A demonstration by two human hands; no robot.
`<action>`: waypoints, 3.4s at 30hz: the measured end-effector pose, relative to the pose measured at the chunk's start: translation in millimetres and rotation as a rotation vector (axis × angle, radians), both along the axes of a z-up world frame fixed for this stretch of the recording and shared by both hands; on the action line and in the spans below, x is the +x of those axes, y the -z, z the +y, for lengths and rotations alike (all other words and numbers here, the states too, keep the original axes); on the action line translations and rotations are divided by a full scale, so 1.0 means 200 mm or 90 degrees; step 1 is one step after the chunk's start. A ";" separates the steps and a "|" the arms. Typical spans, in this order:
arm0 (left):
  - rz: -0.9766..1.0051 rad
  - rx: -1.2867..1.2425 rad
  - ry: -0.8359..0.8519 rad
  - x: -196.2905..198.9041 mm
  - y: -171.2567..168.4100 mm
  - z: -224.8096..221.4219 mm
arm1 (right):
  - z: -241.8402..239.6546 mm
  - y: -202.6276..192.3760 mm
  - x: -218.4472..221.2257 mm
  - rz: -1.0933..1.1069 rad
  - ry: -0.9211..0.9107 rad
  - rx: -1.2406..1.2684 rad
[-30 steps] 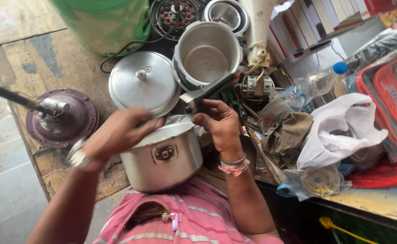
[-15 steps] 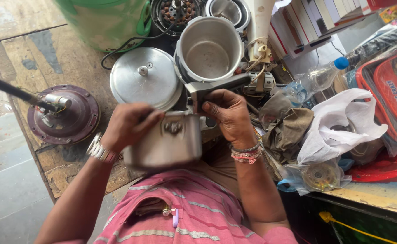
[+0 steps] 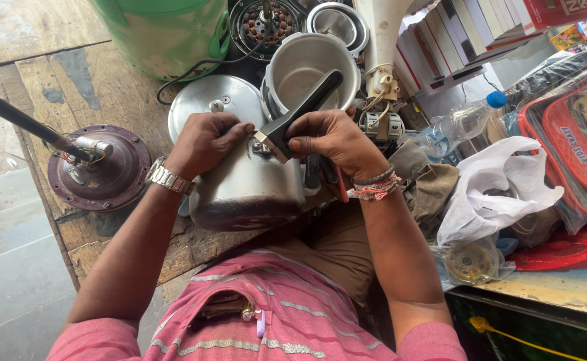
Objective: The person repairs a pressure cooker by removing and reattaching its handle. They use a screwdriver to loosen and tighten screws, then use pliers to adjust a small metal component on the cooker's body. The person also handles a small bag of screws and a pressure cooker lid.
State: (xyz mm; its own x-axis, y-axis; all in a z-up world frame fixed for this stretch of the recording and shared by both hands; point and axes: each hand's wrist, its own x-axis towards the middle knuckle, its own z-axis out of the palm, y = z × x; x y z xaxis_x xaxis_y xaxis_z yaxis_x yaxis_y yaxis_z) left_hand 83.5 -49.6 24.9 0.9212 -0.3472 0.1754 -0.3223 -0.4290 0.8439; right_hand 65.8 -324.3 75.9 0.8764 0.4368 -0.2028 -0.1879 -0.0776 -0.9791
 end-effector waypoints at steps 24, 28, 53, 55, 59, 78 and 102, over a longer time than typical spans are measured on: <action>0.025 0.012 -0.017 0.01 0.03 0.00 | 0.23 -0.12 -0.21 -0.661 0.017 -0.504; 0.046 -0.006 -0.026 0.00 0.04 0.00 | 0.24 -0.09 -0.24 -0.641 0.051 -0.484; 0.007 0.013 -0.076 -0.05 0.07 0.03 | 0.17 0.20 -0.13 -0.385 0.066 -0.205; 0.006 0.006 -0.080 -0.06 0.07 0.03 | 0.18 0.20 -0.13 -0.397 0.061 -0.203; 0.029 0.033 -0.098 -0.07 0.06 0.03 | 0.22 0.18 -0.16 -0.471 0.069 -0.179; 0.050 0.001 -0.079 -0.05 0.07 0.04 | 0.26 0.04 -0.20 -0.586 0.033 -0.365; 0.157 -0.031 0.140 -0.41 0.10 0.22 | 0.23 0.26 -0.23 0.163 0.134 0.569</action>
